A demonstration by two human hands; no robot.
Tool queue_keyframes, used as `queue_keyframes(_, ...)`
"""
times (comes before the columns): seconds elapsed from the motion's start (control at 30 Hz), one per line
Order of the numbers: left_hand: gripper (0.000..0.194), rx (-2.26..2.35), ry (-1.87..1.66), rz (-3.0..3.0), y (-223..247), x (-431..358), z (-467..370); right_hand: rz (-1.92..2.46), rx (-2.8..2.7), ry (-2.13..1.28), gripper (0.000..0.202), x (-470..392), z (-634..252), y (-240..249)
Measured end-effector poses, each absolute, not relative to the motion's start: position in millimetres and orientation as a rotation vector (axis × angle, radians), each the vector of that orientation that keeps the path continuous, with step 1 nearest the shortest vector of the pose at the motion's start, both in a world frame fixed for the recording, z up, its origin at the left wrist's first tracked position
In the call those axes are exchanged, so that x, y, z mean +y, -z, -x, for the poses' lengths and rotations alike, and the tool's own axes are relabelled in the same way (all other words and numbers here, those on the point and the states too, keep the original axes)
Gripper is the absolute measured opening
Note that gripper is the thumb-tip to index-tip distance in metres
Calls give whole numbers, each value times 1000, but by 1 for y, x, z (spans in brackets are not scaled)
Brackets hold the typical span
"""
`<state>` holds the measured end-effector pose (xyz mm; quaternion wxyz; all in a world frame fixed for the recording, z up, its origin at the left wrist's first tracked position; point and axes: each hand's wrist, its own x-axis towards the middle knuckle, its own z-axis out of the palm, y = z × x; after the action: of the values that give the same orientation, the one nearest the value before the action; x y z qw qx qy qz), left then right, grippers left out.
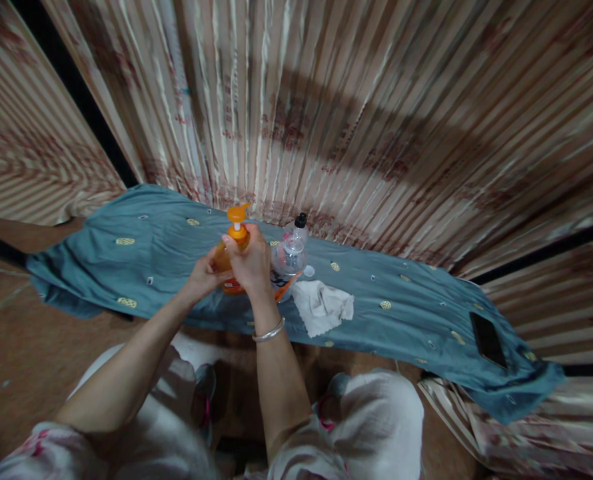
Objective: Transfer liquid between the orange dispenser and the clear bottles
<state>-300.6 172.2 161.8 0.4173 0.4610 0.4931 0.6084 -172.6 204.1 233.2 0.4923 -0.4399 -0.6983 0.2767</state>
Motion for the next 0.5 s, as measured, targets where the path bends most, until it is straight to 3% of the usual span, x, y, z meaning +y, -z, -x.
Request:
queue_keyframes(0.27, 73, 1260, -1515, -1200, -159, 174, 302, 1050, -1687, -701, 47, 203, 175, -232)
queue_keyframes(0.5, 77, 1274, -1525, -1190, -159, 173, 302, 950, -1822, -644, 35, 206, 171, -228)
